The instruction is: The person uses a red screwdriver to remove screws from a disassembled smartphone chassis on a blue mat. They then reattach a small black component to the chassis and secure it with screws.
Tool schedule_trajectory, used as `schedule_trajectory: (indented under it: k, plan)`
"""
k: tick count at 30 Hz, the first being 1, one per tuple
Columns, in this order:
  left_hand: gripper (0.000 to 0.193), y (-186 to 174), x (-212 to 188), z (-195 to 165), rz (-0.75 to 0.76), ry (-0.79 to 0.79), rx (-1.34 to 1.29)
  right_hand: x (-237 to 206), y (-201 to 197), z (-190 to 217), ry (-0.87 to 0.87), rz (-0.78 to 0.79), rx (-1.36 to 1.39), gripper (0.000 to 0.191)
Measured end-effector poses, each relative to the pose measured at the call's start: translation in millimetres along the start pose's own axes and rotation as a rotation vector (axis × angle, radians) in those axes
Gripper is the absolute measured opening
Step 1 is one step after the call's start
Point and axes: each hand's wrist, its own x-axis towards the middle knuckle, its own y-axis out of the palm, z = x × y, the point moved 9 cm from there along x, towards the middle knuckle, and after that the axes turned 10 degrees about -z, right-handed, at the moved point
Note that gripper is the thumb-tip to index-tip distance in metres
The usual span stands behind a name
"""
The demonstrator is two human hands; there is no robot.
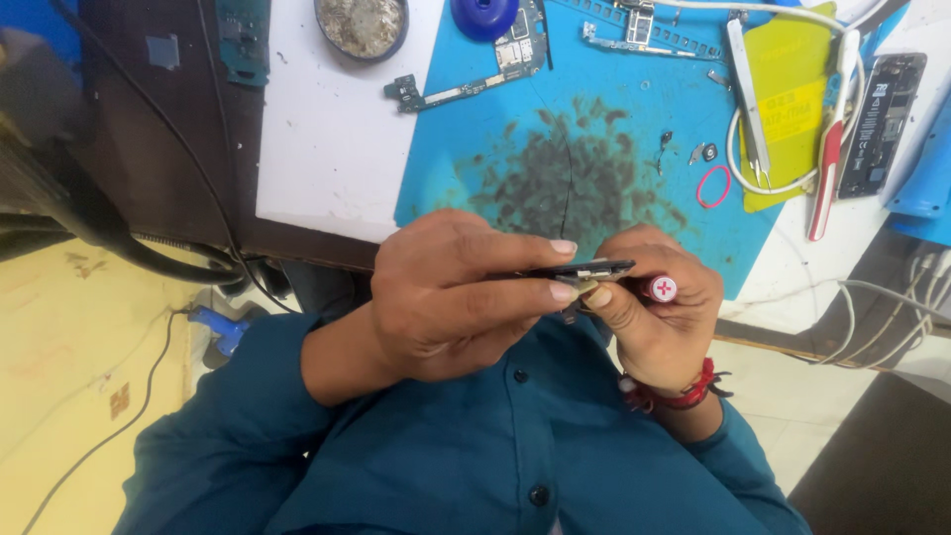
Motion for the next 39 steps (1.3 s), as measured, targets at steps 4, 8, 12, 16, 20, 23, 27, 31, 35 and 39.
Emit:
schedule_trajectory:
  k: [4,8,12,16,20,23,27,31,35,39]
  plan:
    - [0.029,0.2,-0.7,-2.0,0.009,0.016,0.04,-0.9,2.3,-6.7,0.072,0.006,0.095,0.02]
    - [0.029,0.2,-1.1,-5.3,0.005,0.02,0.071,-1.2,4.0,-11.7,0.111,0.015,0.131,0.021]
    - [0.026,0.1,-3.7,-6.1,0.018,0.026,0.086,-1.1,6.3,-9.1,0.079,0.03,0.117,0.02]
    - [0.017,15.7,-20.3,39.1,-0.029,-0.529,-0.303,-3.3,9.5,-3.3,0.072,0.016,0.107,0.013]
    - [0.013,32.0,-48.2,65.8,-0.102,-0.881,-0.552,-2.0,16.8,-4.9,0.071,0.009,-0.036,0.013]
    - [0.012,35.1,-60.7,70.6,-0.168,-0.932,-0.62,-5.8,20.0,-9.1,0.102,-0.008,-0.016,0.01]
    - [0.011,29.0,-75.5,76.2,-0.174,-1.002,-0.451,-14.4,24.5,-18.0,0.16,0.026,0.013,0.011]
    - [0.021,38.6,-77.1,71.0,-0.195,-1.01,-0.67,-23.7,19.7,-31.7,0.274,-0.029,0.076,0.011]
    - [0.039,57.8,-85.4,63.6,-0.059,-1.043,-0.767,-24.0,6.3,-49.3,0.343,-0.151,0.158,0.013]
    - [0.031,74.0,-104.9,74.2,-0.059,-1.195,-0.811,-19.9,-7.3,-61.5,0.359,-0.162,0.158,0.022]
